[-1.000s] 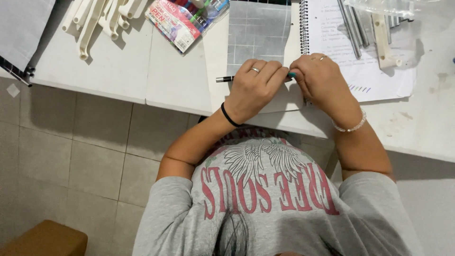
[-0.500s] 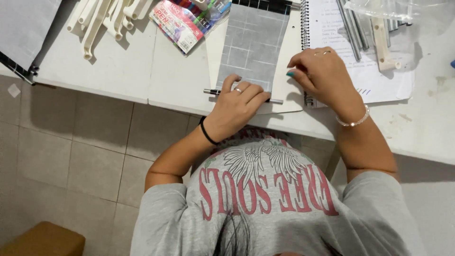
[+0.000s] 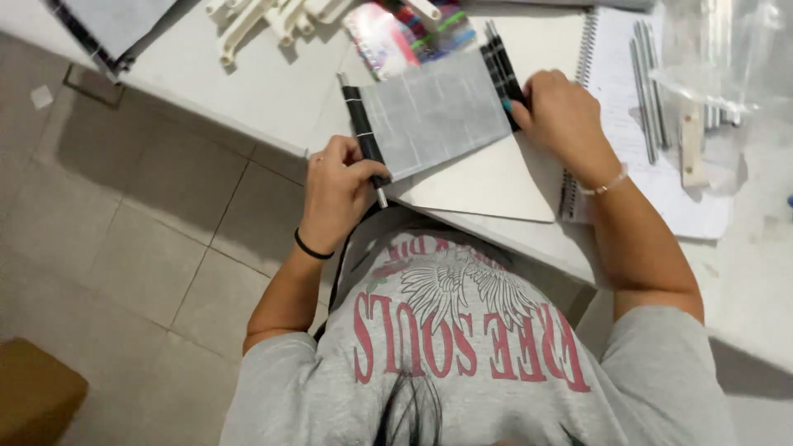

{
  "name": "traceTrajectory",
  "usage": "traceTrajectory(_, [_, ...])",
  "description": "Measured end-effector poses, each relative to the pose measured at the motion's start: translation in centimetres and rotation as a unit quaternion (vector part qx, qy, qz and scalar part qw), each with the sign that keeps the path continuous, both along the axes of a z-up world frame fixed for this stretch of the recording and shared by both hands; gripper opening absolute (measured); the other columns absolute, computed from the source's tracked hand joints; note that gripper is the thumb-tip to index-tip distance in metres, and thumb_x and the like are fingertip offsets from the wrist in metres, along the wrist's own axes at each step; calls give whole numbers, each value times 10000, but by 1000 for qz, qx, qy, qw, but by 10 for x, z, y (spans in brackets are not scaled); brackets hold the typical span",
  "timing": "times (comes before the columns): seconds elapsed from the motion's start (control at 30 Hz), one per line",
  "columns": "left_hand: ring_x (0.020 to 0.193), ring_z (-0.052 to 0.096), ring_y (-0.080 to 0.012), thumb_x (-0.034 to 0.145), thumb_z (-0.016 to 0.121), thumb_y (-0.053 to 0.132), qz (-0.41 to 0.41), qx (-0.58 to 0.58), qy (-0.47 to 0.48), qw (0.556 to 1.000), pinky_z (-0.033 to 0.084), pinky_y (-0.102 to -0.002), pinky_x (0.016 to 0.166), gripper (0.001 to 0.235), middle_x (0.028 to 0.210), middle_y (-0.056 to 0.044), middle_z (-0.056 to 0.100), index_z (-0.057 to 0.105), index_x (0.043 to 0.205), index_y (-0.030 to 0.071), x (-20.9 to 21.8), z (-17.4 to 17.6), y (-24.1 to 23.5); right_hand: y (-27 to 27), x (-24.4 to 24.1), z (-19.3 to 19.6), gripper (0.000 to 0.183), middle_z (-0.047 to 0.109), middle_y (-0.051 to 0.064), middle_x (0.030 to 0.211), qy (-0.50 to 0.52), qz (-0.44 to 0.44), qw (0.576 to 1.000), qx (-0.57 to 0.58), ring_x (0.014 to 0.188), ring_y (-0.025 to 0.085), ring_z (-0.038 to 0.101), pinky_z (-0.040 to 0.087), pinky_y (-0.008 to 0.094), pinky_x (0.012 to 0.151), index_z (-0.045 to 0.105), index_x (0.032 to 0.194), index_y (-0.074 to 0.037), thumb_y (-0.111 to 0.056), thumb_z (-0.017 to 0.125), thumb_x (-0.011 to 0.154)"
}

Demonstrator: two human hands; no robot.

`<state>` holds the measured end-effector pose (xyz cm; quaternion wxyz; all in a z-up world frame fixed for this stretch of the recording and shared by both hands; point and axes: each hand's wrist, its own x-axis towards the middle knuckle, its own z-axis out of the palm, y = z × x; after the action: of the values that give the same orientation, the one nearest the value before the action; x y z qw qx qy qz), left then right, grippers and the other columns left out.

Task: Assembling a DIY modular storage organizer by connecting metal rods to plastic corner pieces and attaching decorative panels.

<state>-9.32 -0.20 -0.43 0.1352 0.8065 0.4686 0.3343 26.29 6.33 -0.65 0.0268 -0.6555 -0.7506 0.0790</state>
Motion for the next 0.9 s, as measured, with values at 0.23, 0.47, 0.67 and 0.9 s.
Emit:
traceTrajectory(0.23, [758, 555, -199, 862, 509, -60, -52, -187, -121, 973, 442, -346, 678, 364, 992, -50, 539, 768, 1019, 141, -74, 10, -4, -12, -51, 102, 290, 770, 122, 788, -42, 46, 967, -248, 727, 320, 689, 471, 422, 672, 600, 893, -77, -359, 552, 946])
traceTrajectory(0.47, [785, 512, -114, 939, 565, -40, 44, -145, -296, 943, 415, -239, 646, 227, 1030, -28, 450, 686, 1061, 109, -172, -6, 27, 64, -161, 145, 201, 782, 138, 926, 189, 102, 954, -208, 704, 267, 725, 566, 384, 554, 417, 1079, -40, -225, 445, 1152])
traceTrajectory(0.67, [729, 584, -128, 853, 556, -36, 285, -23, -246, 926, 516, -311, 746, 287, 1048, -47, 572, 707, 1005, 155, -266, -47, 143, 203, -288, 58, 246, 643, 27, 794, 384, 141, 908, -94, 640, 129, 578, 431, 309, 537, 450, 1342, -103, -237, 426, 1138])
traceTrajectory(0.9, [934, 702, -299, 776, 577, -6, 438, 80, -112, 888, 554, -403, 845, 328, 1010, -79, 676, 786, 969, 158, -313, -82, 218, 277, -360, 2, 353, 757, 168, 989, 307, 195, 931, 22, 850, 327, 706, 502, 455, 747, 443, 1379, -42, -98, 498, 1035])
